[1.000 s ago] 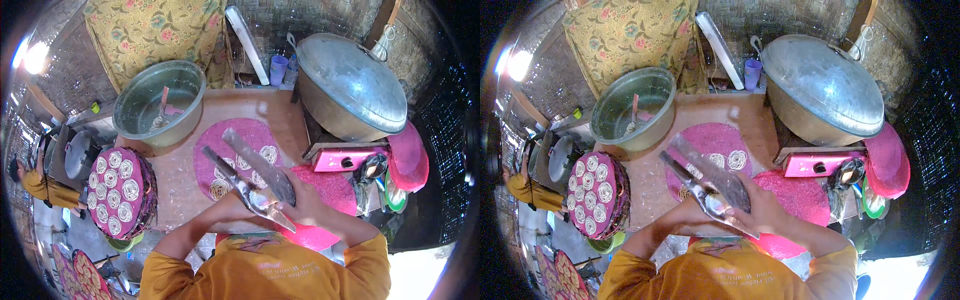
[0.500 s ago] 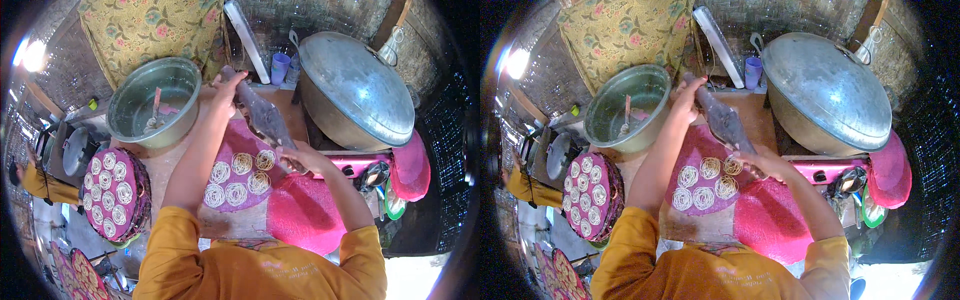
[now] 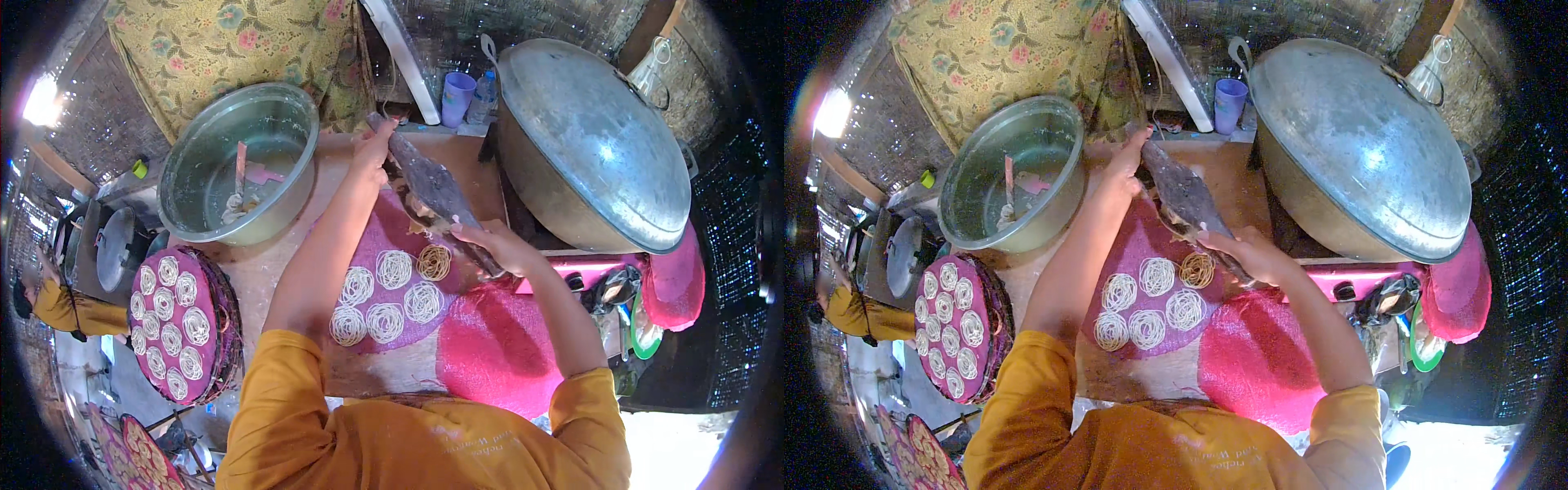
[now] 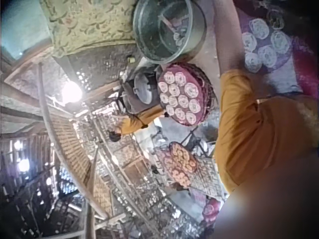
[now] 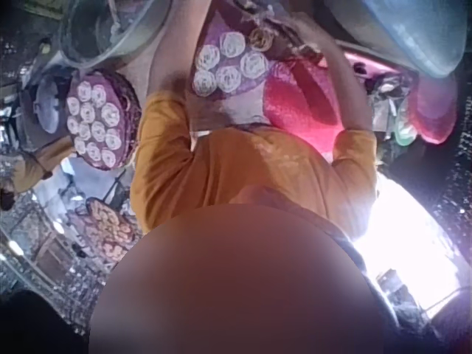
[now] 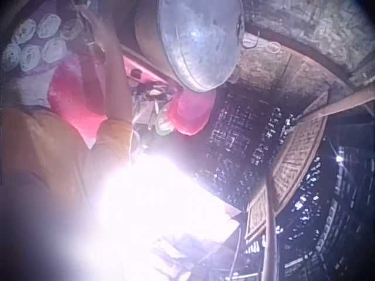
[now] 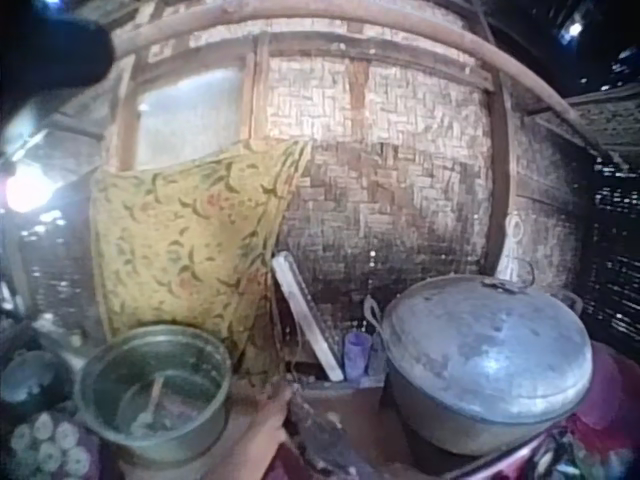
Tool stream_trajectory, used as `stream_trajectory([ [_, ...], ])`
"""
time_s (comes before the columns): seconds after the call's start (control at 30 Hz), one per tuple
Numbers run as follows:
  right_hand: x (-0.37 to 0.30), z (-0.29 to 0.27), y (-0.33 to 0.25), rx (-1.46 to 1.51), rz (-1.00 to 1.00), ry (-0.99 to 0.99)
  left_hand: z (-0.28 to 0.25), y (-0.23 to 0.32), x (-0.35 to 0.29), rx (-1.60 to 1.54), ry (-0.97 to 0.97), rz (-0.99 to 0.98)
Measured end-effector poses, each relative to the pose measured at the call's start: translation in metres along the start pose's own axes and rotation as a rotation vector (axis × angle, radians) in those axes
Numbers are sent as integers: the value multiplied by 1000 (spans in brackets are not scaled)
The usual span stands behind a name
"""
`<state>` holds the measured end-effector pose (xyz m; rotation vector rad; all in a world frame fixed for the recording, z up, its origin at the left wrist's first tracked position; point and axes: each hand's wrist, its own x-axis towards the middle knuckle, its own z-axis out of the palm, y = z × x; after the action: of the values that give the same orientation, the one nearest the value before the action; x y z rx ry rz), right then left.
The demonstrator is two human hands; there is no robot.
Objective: The person pipes swirls of dough onto small circular mats using a handheld manual extruder tool.
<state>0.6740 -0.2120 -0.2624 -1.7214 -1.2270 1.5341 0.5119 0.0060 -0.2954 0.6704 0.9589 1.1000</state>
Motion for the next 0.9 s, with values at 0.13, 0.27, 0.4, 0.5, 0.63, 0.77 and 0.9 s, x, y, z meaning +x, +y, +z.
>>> stream_trajectory([
  [0.13, -6, -11, -13, -155, -11, 45, 6, 1, -12, -127, -61, 21],
  [0.27, 2, 14, -25, -13, -78, -6, -11, 16, 15, -96, -1, 28],
  [0.4, -4, 8, -13, 5, -25, -51, -15, 18, -8, -37, -92, 0],
  [0.5, -6, -1, -11, -186, -81, 69, -1, 3, -22, -101, 103, 35],
  [0.63, 23, 6, -1, -181, -13, 57, -24, -10, 11, -152, 83, 31],
  [0.77, 34, 13, 9, -98, -49, -16, -28, -2, 3, -18, 6, 151],
  [0.9, 15, 18, -12, -32, -126, -103, -42, 28, -12, 125, 97, 277],
])
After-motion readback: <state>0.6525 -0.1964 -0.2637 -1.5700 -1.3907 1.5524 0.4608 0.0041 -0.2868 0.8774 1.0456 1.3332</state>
